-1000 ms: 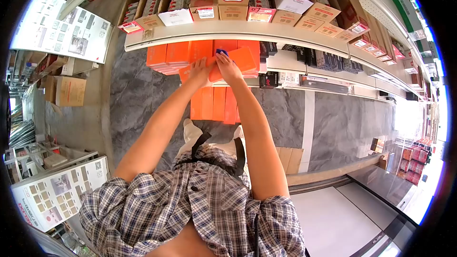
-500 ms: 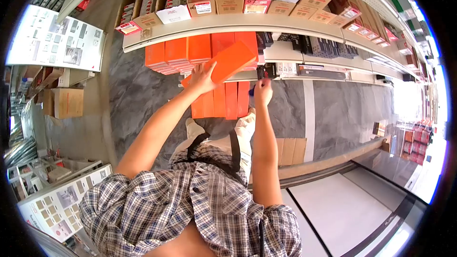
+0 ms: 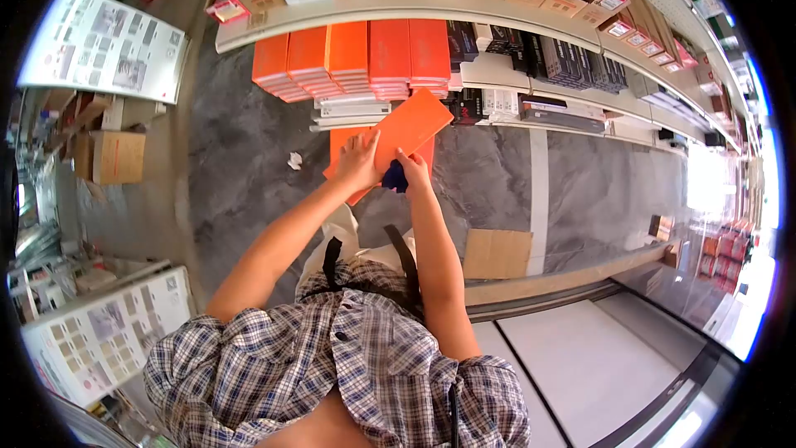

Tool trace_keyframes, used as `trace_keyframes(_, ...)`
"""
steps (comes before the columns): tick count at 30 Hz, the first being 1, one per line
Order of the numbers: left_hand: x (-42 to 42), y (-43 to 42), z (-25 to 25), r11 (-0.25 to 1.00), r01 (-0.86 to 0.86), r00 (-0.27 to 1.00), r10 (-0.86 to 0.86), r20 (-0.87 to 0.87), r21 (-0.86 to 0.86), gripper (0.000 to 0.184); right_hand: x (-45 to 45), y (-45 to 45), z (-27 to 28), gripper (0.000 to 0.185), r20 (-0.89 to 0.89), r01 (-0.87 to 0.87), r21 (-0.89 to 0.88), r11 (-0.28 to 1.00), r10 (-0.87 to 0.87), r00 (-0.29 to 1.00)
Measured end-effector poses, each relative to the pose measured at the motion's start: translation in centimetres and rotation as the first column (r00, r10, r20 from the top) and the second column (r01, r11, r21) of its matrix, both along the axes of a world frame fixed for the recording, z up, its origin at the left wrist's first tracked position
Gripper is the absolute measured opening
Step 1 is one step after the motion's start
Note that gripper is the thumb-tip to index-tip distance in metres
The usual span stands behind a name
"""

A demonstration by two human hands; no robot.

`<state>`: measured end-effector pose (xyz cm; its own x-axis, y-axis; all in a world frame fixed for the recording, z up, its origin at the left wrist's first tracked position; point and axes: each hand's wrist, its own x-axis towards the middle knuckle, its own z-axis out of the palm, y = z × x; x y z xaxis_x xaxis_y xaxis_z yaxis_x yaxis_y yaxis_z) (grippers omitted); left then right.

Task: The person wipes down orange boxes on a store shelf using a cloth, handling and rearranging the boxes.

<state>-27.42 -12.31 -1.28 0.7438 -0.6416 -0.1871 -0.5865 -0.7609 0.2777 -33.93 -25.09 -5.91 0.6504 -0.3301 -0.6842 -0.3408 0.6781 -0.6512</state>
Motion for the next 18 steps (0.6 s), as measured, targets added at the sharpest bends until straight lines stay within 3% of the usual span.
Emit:
trace_keyframes(1,-0.7,-0.3,-0.6,0.999,-0.030,1.000,0.030,-0.008,-0.009,0.078,-1.1,-1.6,-1.0,0.018,-0.008,-0.030,-0.009,0.999,0.030,1.000)
trace_keyframes(3,-0.8,-0.6,-2.9,0.896,-0.228,0.910,0.057,-0.410,-0.381,0.073,-3.2,-5.1,-2.9,0.018,-0.034,-0.175,0.034,0.984,0.176,0.984)
trace_keyframes(4,-1.3,-1.0,-8.0,0.890,-0.222,0.964,0.139,-0.228,-0.399,0.064,-4.1,-6.6,-3.1,0.018,-0.048,-0.204,0.031,0.979,0.205,0.978)
trace_keyframes(5,-2.6,-2.0,-7.7,0.883,-0.252,0.955,0.161,-0.248,-0.397,0.064,-5.2,-7.9,-3.0,0.018,-0.046,-0.290,0.020,0.957,0.291,0.956)
trace_keyframes(6,-3.8,-3.3,-6.3,0.822,-0.483,0.735,0.193,-0.650,-0.302,0.058,-6.5,-9.1,-3.2,0.019,-0.045,-0.370,0.011,0.929,0.370,0.928)
trace_keyframes(7,-4.6,-4.6,-5.6,0.757,-0.641,0.375,0.162,-0.913,-0.128,0.052,-7.2,-10.0,-3.8,0.019,-0.054,-0.384,0.008,0.923,0.384,0.922)
trace_keyframes(8,-6.0,-5.7,-8.4,0.712,-0.649,0.496,0.131,-0.858,-0.267,0.047,-7.7,-10.6,-4.3,0.020,-0.071,-0.384,-0.055,0.922,0.380,0.922)
trace_keyframes(9,-7.6,-6.6,-10.7,0.706,-0.658,0.488,0.134,-0.863,-0.263,0.047,-8.5,-11.1,-5.0,0.022,-0.090,-0.382,-0.111,0.917,0.374,0.923)
trace_keyframes(10,-8.7,-7.7,-12.3,0.691,-0.648,0.563,0.152,-0.812,-0.320,0.047,-9.3,-11.8,-6.7,0.022,-0.092,-0.389,-0.111,0.914,0.381,0.920)
trace_keyframes(11,-9.5,-8.6,-13.9,0.678,-0.632,0.634,0.173,-0.753,-0.376,0.047,-9.9,-12.3,-8.4,0.022,-0.192,-0.414,-0.236,0.879,0.375,0.907)
trace_keyframes(12,-10.4,-9.3,-14.1,0.687,-0.646,0.615,0.211,-0.760,-0.332,0.047,-10.6,-12.6,-10.0,0.023,-0.288,-0.443,-0.351,0.825,0.354,0.890)
trace_keyframes(13,-11.3,-9.9,-14.4,0.695,-0.659,0.595,0.249,-0.765,-0.286,0.048,-11.1,-13.0,-10.8,0.023,-0.284,-0.448,-0.349,0.823,0.363,0.888)
trace_keyframes(14,-12.1,-10.4,-17.5,0.712,-0.655,0.599,0.286,-0.748,-0.253,0.047,-11.8,-13.6,-11.6,0.023,-0.289,-0.424,-0.260,0.867,0.350,0.891)
trace_keyframes(16,-12.9,-11.0,-18.6,0.733,-0.645,0.606,0.318,-0.729,-0.217,0.047,-13.0,-14.1,-12.9,0.023,-0.295,-0.388,-0.166,0.906,0.330,0.897)
trace_keyframes(18,-12.7,-11.7,-15.2,0.626,-0.775,0.326,0.280,-0.903,-0.086,0.047,-13.5,-14.7,-14.7,0.023,-0.295,-0.274,-0.045,0.961,0.249,0.922)
